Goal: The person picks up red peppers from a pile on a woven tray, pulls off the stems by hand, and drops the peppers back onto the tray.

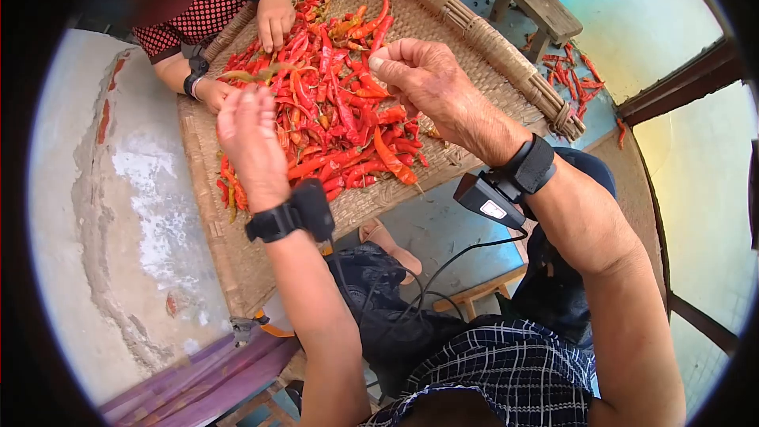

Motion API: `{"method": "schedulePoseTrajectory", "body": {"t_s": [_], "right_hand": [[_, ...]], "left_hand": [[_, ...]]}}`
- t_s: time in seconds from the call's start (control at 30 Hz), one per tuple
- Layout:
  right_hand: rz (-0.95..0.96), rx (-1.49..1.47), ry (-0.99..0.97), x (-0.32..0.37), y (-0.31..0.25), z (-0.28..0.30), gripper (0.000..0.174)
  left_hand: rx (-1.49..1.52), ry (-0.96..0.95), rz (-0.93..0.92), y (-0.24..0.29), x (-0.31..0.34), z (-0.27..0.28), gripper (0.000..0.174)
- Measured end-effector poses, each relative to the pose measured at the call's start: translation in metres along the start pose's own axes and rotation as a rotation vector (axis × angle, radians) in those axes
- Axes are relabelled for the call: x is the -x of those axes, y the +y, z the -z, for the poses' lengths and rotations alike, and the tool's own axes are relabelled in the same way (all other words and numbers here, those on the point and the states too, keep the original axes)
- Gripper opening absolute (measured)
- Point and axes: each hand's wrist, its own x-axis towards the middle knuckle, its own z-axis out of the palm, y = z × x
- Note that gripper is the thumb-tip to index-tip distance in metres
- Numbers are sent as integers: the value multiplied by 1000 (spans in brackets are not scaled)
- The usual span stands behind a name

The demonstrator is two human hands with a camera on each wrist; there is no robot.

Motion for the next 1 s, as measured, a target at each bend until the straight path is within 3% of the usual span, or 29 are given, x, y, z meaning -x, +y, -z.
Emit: {"method": "schedulePoseTrajectory", "body": {"t_s": [0.1,0.17,0.2,0.27,0.37,0.4,0.5,0.53,0.6,0.67,0.77,0.87,0.93,1.0], "right_hand": [[-43,-68,21,2,-7,4,18],[-35,-58,13,-2,-5,10,18],[-26,-48,2,-4,-4,11,18],[13,-36,-2,-5,-4,12,18],[56,-7,6,-1,-5,10,18],[61,7,10,0,-5,10,18],[81,49,2,0,-5,13,18],[91,76,-2,0,-4,13,18],[73,121,-28,-1,-2,13,19],[56,169,-57,-1,1,10,21],[317,541,-32,4,10,2,26],[278,691,-148,7,9,-2,27],[329,672,-147,5,14,-5,27],[197,416,-141,-3,22,-7,27]], "left_hand": [[7,90,93,-7,-9,19,26],[-728,-152,170,-12,5,8,23],[-993,-321,-141,-32,4,7,21],[-1357,-391,-145,-38,23,-19,21],[-1513,-514,-232,-55,24,-22,18],[-1509,-518,-236,-57,22,-21,18],[-877,-394,105,-50,10,-14,8],[-878,-393,104,-41,11,-19,8],[-324,-304,170,-27,16,-24,12],[-295,-303,159,-23,21,-25,17],[-234,-384,187,-10,38,-35,16],[-282,-467,176,0,56,-51,15],[-290,-483,179,-4,61,-49,21],[-158,-460,269,-6,68,-51,27]]}}
